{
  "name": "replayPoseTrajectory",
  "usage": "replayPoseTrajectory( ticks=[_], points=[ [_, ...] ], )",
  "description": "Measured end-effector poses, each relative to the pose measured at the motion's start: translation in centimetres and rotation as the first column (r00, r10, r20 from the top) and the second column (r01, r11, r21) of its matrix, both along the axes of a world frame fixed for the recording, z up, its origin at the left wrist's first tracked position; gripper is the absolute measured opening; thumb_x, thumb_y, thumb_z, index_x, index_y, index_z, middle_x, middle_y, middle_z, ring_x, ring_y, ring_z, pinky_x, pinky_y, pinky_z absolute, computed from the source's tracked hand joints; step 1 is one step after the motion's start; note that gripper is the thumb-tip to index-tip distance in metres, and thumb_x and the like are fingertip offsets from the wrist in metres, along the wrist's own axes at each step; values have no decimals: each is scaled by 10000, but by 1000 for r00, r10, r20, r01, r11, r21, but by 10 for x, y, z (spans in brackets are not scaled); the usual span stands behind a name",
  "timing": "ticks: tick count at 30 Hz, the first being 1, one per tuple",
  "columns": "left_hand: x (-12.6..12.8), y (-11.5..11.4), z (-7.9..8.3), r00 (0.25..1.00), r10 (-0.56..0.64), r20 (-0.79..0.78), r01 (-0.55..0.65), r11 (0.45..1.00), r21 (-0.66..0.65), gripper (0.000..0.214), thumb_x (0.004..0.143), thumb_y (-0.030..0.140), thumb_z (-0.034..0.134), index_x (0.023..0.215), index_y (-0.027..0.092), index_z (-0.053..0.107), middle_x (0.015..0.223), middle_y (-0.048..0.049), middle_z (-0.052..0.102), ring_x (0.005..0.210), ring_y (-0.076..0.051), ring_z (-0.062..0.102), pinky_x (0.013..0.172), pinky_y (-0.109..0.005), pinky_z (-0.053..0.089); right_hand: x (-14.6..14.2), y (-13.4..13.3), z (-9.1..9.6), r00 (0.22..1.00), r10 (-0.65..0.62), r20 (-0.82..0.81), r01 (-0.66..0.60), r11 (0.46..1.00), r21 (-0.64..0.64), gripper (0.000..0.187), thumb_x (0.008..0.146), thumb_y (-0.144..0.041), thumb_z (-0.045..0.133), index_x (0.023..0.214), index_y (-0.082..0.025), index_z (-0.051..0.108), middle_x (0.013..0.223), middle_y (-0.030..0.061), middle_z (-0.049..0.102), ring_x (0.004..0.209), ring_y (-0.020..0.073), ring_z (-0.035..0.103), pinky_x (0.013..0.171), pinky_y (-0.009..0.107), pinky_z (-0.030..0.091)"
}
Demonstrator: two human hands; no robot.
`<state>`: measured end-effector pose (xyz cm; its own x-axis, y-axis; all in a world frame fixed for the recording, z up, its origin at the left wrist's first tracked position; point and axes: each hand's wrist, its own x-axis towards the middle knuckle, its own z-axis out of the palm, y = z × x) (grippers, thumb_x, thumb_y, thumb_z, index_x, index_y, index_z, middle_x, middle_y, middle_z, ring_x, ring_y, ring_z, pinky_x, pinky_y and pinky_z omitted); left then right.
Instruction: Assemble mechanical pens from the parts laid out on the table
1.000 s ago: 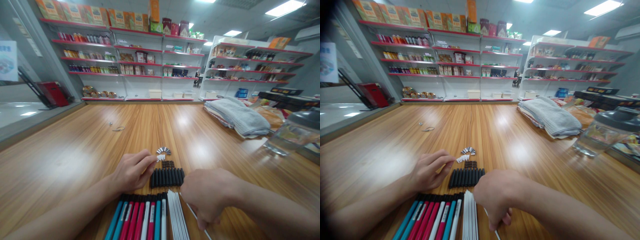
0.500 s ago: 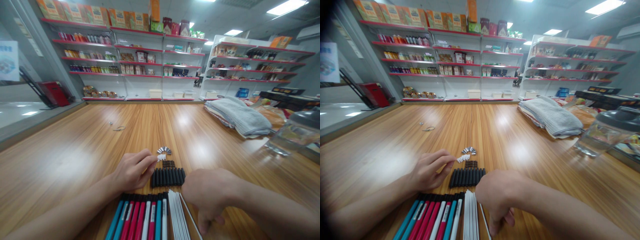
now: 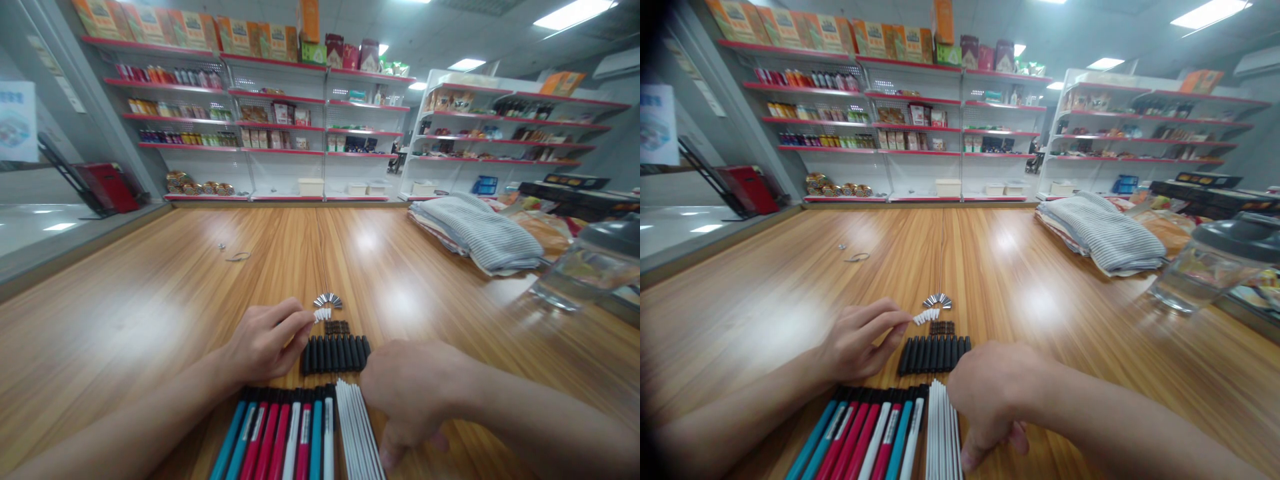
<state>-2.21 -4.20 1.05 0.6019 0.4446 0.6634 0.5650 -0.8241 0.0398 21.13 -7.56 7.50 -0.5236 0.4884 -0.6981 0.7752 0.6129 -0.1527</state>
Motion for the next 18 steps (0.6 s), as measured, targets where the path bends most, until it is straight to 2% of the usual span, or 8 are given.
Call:
replayPoseTrajectory(
  ticks=[9, 11, 12, 13, 14, 15, 16, 18],
  points=[
    [1, 0, -1, 1000, -21, 19, 22, 1000, -18, 253, 815, 121, 573, 1058, 190, 581, 864, -36, 609, 718, -115, 576, 602, -219, 456, 1, 1, 7, 999, 12, 32, -10, 998, -62, 549, 729, -481, 641, 315, -168, 461, 345, 15, 511, 393, 117, 478, 422, 229, 322],
    [2, 0, -1, 997, -34, 75, 37, 998, -42, 244, 819, 115, 564, 1052, 184, 583, 860, -38, 609, 729, -116, 574, 614, -218, 451, 3, 11, 9, 997, 43, -57, -49, 993, -104, 513, 755, -467, 611, 358, -162, 503, 367, 3, 516, 393, 104, 465, 425, 223, 312],
    [3, 0, -1, 992, -27, 124, 35, 997, -67, 230, 824, 113, 555, 1042, 180, 585, 855, -37, 610, 731, -115, 571, 622, -218, 448, 4, 18, 8, 987, 54, -154, -73, 989, -125, 476, 763, -462, 607, 404, -157, 536, 386, -13, 514, 399, 90, 455, 429, 214, 303],
    [3, 1, -1, 983, -1, 181, 20, 994, -104, 210, 830, 114, 547, 1027, 176, 589, 844, -35, 610, 719, -110, 565, 624, -217, 441, 5, 27, 6, 946, 45, -320, -66, 996, -55, 432, 771, -444, 606, 455, -154, 553, 409, -32, 495, 406, 75, 426, 432, 209, 282],
    [4, 1, -1, 969, 45, 242, -7, 988, -154, 186, 838, 122, 540, 1008, 174, 595, 816, -27, 605, 691, -103, 553, 614, -215, 430, 5, 37, 2, 855, 26, -517, 24, 996, 89, 410, 784, -429, 597, 489, -151, 540, 440, -45, 461, 424, 63, 387, 437, 208, 258],
    [3, 3, -2, 948, 106, 301, -39, 974, -221, 161, 850, 139, 534, 992, 173, 600, 767, -13, 589, 645, -94, 531, 589, -212, 413, 6, 47, -4, 730, -1, -684, 208, 953, 220, 425, 834, -414, 539, 502, -151, 504, 461, -50, 409, 442, 59, 341, 442, 213, 229],
    [3, 5, -3, 916, 172, 362, -60, 952, -302, 142, 866, 166, 522, 981, 173, 604, 707, 4, 559, 593, -85, 498, 553, -208, 387, 7, 58, -13, 603, -3, -798, 387, 875, 290, 452, 867, -403, 495, 493, -154, 448, 473, -53, 351, 456, 58, 301, 448, 220, 205],
    [1, 10, -5, 833, 279, 478, -20, 878, -478, 159, 905, 239, 477, 977, 172, 601, 607, 36, 463, 508, -74, 411, 479, -204, 315, 11, 78, -33, 437, 45, -898, 614, 715, 335, 474, 888, -385, 462, 485, -165, 343, 503, -52, 265, 478, 60, 261, 468, 229, 189]
  ],
)
